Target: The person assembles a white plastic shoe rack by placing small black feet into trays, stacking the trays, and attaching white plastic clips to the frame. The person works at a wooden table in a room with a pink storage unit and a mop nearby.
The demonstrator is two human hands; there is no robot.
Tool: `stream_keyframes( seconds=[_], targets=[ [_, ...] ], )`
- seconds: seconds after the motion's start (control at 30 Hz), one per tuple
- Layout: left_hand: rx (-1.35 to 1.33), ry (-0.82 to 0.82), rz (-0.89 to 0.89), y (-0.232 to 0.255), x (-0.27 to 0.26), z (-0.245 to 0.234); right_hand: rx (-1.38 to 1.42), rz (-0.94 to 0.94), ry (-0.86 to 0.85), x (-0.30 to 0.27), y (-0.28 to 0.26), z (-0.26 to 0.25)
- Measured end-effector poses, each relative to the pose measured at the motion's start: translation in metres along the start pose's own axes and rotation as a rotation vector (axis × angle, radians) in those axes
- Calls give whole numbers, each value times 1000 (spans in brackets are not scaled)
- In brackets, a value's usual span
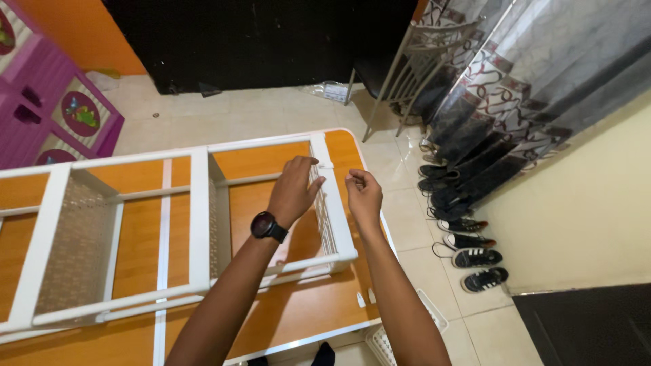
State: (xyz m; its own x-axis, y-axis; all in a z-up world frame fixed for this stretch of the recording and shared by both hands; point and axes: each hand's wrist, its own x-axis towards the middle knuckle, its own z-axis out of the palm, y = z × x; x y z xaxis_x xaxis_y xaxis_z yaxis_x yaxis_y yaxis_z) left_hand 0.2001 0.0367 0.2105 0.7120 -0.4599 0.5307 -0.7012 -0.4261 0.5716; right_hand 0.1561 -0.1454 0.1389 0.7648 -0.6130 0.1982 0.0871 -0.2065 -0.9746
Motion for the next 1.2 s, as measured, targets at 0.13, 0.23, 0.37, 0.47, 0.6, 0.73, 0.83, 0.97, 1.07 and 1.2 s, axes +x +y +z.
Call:
stream_keyframes(
  seconds=[0.13,0.23,0.37,0.47,0.6,0.73,0.83,0.97,1.07,1.2],
  targets=[
    [-20,-39,-19,-26,6,22,-67,56,49,14,17,24],
    [15,-74,47,-42,9,36,-188,68,20,26,26,34],
    [45,-63,96,-53,13,51,-266,59,-3,42,38,44],
    [37,-101,62,-55,13,55,123,303,-67,47,48,52],
    [-34,-146,-24,-54,11,57,145,478,-106,55,57,54],
    [-75,-106,-23,-54,8,59,178,510,-122,58,62,58],
    [-93,-91,-13,-55,6,59,218,488,-94,58,65,63],
    [-100,-119,-55,-55,5,60,205,447,-42,53,64,68],
    [-94,-104,-54,-55,5,60,74,428,18,49,60,71],
    [-84,-118,-67,-54,5,61,44,377,36,49,57,72]
  ],
)
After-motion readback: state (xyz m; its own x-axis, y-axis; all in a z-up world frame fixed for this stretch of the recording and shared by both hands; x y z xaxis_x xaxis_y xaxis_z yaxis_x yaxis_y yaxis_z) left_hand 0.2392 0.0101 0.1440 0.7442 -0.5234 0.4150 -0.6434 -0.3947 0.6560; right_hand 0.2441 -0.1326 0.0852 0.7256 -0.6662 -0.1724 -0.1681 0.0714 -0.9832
